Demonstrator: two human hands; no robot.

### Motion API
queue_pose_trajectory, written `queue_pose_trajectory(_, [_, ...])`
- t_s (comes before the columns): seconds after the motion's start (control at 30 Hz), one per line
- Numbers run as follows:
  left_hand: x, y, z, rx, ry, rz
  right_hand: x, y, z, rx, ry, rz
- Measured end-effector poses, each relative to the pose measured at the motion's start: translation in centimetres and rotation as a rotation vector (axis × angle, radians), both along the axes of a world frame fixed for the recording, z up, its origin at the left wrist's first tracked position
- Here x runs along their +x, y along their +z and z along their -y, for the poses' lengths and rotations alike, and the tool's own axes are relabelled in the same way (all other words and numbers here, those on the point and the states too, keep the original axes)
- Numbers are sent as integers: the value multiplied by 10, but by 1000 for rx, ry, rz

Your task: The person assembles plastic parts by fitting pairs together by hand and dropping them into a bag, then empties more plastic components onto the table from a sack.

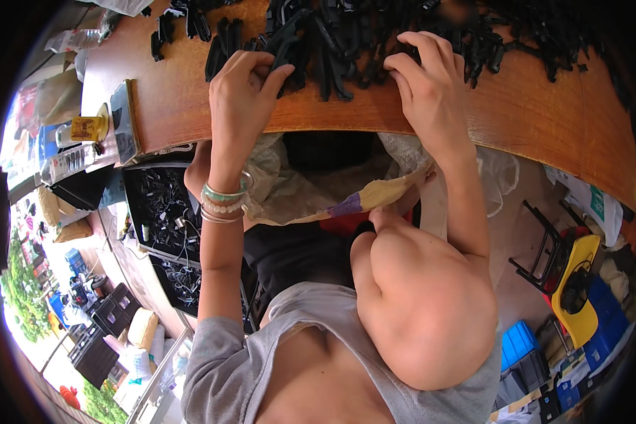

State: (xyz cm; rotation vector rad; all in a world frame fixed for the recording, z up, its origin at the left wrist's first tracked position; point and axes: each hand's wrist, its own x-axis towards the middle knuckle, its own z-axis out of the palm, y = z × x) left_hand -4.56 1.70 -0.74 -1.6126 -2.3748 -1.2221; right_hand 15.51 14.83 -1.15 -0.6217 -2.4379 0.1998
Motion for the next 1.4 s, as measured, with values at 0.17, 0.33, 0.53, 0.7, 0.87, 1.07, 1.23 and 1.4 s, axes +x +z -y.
queue_pose_trajectory(0.17, [3,5,-3,11,20,76,7,-13,-11,-253,84,-277])
queue_pose_trajectory(0.33, [10,7,24,312,-37,1032,-7,-20,-2,-737,79,-841])
queue_pose_trajectory(0.53, [43,24,11,235,-221,1438,19,5,-3,-936,88,-871])
queue_pose_trajectory(0.7, [58,19,9,237,-224,1637,25,34,35,-1147,475,-396])
queue_pose_trajectory(0.87, [65,23,4,177,-236,1690,14,35,40,-838,346,-261])
queue_pose_trajectory(1.07, [60,29,15,-78,-328,1368,13,28,46,-763,226,-359])
queue_pose_trajectory(1.23, [74,32,20,-17,-336,623,15,24,50,-780,136,-415])
queue_pose_trajectory(1.4, [63,34,23,-20,-386,381,6,32,41,-446,171,-370])
